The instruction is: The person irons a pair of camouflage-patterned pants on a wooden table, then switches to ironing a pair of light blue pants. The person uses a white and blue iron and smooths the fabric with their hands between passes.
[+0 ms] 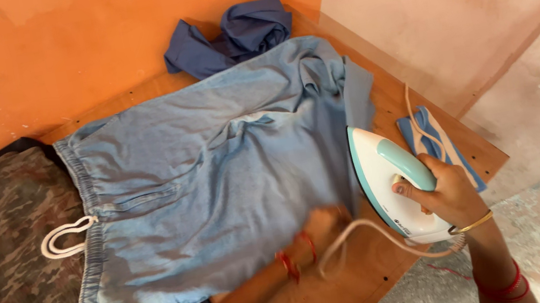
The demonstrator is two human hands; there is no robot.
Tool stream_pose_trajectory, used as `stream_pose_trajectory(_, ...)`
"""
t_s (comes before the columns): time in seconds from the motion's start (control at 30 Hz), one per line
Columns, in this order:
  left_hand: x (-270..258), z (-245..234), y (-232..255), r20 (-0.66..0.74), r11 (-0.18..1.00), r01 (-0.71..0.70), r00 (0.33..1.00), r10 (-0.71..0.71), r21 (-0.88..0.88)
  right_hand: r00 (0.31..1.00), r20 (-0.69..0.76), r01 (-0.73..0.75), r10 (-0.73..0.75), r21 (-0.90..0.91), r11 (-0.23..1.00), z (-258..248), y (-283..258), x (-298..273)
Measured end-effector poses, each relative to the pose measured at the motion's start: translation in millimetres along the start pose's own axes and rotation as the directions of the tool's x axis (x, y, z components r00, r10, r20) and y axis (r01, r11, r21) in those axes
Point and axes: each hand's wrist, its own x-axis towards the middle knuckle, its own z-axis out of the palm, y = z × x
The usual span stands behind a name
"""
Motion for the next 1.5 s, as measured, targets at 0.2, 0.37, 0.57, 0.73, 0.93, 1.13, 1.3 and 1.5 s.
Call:
stream_pose_trajectory(0.2,-61.5,-86.1,27.1,0.035,0.994,0.006,0.999,-0.002,-0.11,0.98,0.159,0.12,-0.117,-0.007,0.993,11.9,-23.8,29.5)
stream_pose_trajectory(0.37,-114.4,-202.1,36.2,-0.435,0.806,0.284,0.9,-0.036,0.52,0.869,0.465,0.241,-0.172,-0.092,0.966,79.1,-38.9,89.4)
stream_pose_trajectory(0.57,-159.7,-246.5,37.0,-0.574,0.484,0.578,0.8,-0.176,0.657,0.804,0.568,0.316,-0.176,-0.158,0.935,201.8,-25.5,168.6)
stream_pose_trajectory(0.73,-177.7,-269.6,18.8,-0.621,0.41,0.611,0.773,-0.128,0.677,0.875,0.484,0.112,0.02,-0.243,0.963,231.1,23.3,246.3)
stream_pose_trajectory(0.93,-148.5,-276.7,18.9,-0.638,0.253,0.714,0.698,-0.326,0.653,0.883,0.466,0.059,0.051,-0.219,0.974,224.7,29.0,257.6)
stream_pose_trajectory(1.13,-139.7,-283.2,1.8,-0.529,0.414,0.582,0.812,-0.248,0.7,0.694,0.712,0.236,-0.105,-0.088,0.968,239.1,-7.2,184.6)
stream_pose_trajectory(1.3,-155.2,-304.9,-15.9,-0.538,0.549,0.55,0.818,-0.203,0.629,0.741,0.657,0.353,-0.137,-0.207,0.913,253.9,-34.0,172.4)
stream_pose_trajectory(1.5,-162.1,-312.5,-24.4,-0.598,0.724,0.427,0.801,-0.027,0.541,0.797,0.583,0.371,-0.157,-0.268,0.889,314.9,-54.1,253.7)
